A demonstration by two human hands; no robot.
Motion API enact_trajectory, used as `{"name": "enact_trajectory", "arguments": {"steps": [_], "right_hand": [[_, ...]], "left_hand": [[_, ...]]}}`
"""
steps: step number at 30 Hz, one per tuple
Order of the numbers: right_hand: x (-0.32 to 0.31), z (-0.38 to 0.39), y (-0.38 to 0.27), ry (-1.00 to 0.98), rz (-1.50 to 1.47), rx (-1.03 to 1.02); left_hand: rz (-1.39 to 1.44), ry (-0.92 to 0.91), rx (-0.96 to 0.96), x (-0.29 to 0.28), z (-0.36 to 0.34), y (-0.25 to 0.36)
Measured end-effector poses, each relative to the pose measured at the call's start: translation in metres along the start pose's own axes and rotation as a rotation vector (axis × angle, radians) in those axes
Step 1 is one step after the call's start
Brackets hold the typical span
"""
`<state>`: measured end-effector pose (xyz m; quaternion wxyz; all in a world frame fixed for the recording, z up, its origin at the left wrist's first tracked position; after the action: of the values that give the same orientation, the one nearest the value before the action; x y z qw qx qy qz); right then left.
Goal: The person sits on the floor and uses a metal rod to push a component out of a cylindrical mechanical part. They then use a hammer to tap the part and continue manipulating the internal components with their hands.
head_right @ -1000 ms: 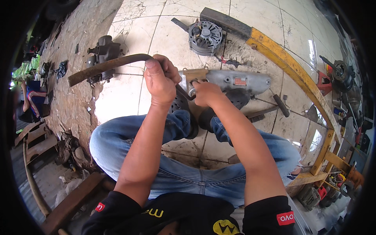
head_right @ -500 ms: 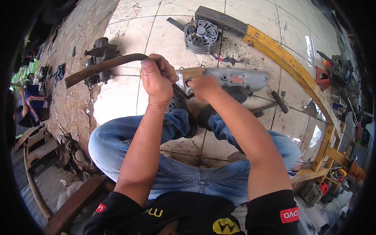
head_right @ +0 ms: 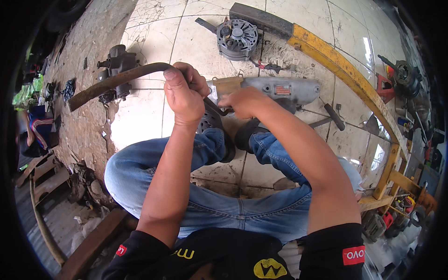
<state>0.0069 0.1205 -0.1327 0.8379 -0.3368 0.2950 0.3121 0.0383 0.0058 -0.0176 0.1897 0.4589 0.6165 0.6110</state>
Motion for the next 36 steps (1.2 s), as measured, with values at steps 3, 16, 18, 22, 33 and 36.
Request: {"name": "enact_trajectory", "arguments": {"steps": [3,16,18,22,33,36], "right_hand": [[0.014,-0.018,-0.021,-0.158,0.224,0.003],[0.013,-0.021,0.0,-0.144,-0.211,-0.04],[0.006,-0.011,0.008,-0.117,-0.372,-0.049],[0.017,0.001,0.046,0.016,-0.608,-0.007],[0.017,0.0,0.007,0.059,-0.516,-0.081],[0.021,0.004,0.005,0.115,-0.519,-0.092]], "left_hand": [[0.029,-0.006,-0.016,-0.002,0.001,-0.002],[0.029,-0.014,-0.008,-0.003,0.0,-0.003],[0.031,-0.014,0.008,-0.003,0.002,-0.001],[0.006,-0.02,0.024,0.005,0.002,0.001],[-0.004,-0.065,0.06,0.002,0.017,-0.004],[-0.093,0.008,0.062,0.001,0.044,-0.02]]}}
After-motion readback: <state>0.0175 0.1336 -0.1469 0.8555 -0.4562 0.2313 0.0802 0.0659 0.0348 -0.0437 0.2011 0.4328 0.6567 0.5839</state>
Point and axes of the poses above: each hand's wrist, its own z-axis away from the middle knuckle, its own x-axis out of the palm, y = z × x, the point moved 8 cm from there along -z, towards the middle knuckle, and after that the axes turned 5 degrees about x, right-handed, at the moved point
